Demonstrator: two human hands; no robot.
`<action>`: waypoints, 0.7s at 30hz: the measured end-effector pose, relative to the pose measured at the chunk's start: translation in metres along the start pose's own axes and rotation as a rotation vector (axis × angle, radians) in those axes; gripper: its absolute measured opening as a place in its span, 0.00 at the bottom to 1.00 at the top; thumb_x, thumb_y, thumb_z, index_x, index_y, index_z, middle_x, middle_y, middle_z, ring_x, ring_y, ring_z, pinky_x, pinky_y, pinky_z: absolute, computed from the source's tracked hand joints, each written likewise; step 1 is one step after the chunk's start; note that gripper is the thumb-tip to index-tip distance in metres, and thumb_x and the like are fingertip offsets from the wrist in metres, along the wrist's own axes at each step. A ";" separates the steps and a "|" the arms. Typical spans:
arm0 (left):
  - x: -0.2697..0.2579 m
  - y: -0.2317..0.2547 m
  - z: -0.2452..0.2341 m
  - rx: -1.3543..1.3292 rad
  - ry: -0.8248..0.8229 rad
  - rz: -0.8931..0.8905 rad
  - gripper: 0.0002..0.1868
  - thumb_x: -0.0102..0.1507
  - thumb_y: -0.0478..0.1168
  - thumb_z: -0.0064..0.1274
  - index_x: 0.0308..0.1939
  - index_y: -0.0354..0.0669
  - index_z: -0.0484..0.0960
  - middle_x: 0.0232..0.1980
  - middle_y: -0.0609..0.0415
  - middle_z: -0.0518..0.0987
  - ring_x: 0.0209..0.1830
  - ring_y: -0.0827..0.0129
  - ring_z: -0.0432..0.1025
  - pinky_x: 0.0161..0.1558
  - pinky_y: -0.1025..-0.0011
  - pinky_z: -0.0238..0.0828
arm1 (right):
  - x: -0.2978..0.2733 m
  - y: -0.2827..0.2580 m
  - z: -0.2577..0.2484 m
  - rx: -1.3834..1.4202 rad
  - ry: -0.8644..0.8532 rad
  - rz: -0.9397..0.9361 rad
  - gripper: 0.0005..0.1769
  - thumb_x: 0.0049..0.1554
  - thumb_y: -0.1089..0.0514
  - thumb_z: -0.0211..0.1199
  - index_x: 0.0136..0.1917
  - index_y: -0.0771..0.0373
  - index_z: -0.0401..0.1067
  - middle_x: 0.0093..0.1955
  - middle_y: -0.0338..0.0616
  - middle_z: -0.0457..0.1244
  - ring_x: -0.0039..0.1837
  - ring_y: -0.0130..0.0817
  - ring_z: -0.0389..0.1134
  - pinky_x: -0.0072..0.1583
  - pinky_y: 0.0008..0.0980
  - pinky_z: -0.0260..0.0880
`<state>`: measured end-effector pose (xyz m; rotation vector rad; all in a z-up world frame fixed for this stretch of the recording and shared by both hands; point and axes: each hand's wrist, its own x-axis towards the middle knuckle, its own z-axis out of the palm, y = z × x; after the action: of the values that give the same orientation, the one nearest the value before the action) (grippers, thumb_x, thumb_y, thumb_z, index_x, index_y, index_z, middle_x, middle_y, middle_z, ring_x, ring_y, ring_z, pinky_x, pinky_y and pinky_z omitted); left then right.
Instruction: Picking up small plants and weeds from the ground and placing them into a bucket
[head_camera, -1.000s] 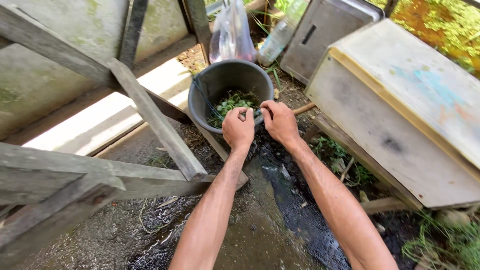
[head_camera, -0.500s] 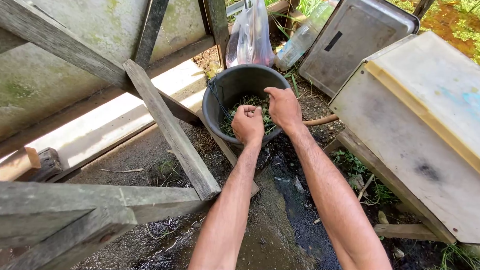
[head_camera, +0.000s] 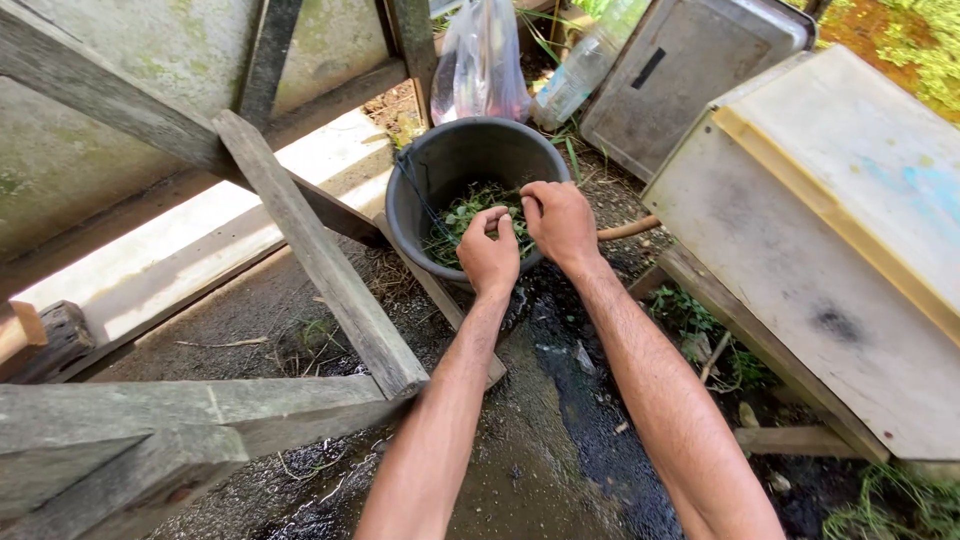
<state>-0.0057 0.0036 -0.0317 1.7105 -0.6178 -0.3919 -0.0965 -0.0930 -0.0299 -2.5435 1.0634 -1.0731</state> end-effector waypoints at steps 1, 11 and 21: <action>-0.003 0.001 0.001 -0.002 -0.011 0.000 0.11 0.63 0.41 0.55 0.47 0.52 0.88 0.38 0.54 0.86 0.42 0.55 0.81 0.47 0.56 0.76 | -0.005 0.000 0.000 -0.008 0.002 0.008 0.08 0.59 0.56 0.64 0.51 0.48 0.80 0.42 0.42 0.71 0.50 0.47 0.73 0.52 0.45 0.76; -0.072 0.001 0.014 0.139 -0.255 0.127 0.08 0.62 0.52 0.57 0.40 0.60 0.88 0.29 0.60 0.84 0.38 0.58 0.81 0.42 0.57 0.79 | -0.123 0.014 -0.046 -0.063 0.020 0.028 0.08 0.59 0.58 0.61 0.52 0.54 0.77 0.45 0.47 0.71 0.52 0.49 0.73 0.54 0.46 0.76; -0.153 -0.026 0.053 0.393 -0.673 0.324 0.10 0.63 0.54 0.55 0.39 0.59 0.87 0.31 0.61 0.81 0.38 0.57 0.81 0.43 0.55 0.79 | -0.264 0.081 -0.092 -0.234 -0.291 0.351 0.10 0.61 0.53 0.59 0.53 0.55 0.78 0.45 0.45 0.69 0.55 0.46 0.72 0.57 0.44 0.75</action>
<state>-0.1536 0.0564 -0.0802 1.7912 -1.5227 -0.6497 -0.3309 0.0366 -0.1431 -2.4438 1.5447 -0.4985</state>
